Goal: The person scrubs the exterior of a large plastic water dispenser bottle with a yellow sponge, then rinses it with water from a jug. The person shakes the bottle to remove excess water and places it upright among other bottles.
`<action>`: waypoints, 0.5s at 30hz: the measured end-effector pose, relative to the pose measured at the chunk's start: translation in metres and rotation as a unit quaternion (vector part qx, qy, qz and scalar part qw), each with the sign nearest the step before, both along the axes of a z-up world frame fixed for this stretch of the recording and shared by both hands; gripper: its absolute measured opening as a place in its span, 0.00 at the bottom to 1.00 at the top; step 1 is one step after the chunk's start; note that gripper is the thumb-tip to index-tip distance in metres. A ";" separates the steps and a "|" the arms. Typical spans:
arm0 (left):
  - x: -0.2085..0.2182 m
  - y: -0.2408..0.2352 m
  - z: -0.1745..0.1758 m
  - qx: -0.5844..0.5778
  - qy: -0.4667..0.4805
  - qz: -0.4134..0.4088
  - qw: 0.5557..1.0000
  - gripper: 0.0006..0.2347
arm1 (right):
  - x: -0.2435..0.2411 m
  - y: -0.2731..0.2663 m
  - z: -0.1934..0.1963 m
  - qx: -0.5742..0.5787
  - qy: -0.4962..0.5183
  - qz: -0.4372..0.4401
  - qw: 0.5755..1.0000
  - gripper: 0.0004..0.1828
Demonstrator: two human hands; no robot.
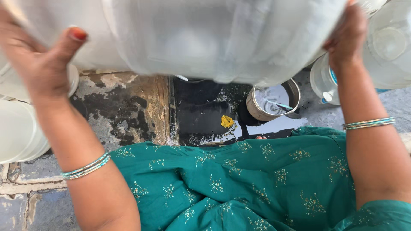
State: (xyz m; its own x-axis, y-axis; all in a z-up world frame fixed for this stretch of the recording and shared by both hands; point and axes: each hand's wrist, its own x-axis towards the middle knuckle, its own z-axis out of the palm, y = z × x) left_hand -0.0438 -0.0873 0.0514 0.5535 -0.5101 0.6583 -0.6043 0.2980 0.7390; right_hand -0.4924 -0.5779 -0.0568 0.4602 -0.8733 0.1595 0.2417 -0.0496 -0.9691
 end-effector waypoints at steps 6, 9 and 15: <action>0.032 0.011 -0.004 0.064 0.124 0.070 0.988 0.26 | 0.001 0.003 -0.002 0.017 0.000 0.004 1.000 0.22; 0.034 -0.002 -0.004 0.118 0.091 0.103 0.983 0.29 | 0.014 0.017 -0.006 0.027 0.193 -0.029 0.980 0.31; 0.002 -0.032 0.001 0.262 0.191 0.157 0.933 0.28 | 0.039 0.066 -0.019 0.122 0.530 0.053 0.837 0.44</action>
State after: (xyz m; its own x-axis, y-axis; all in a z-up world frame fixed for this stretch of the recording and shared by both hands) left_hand -0.0419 -0.1189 0.0521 0.8727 -0.4802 0.0878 -0.2631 -0.3113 0.9132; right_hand -0.4538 -0.5117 -0.0760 0.3073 -0.7655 -0.5653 -0.7707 0.1482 -0.6197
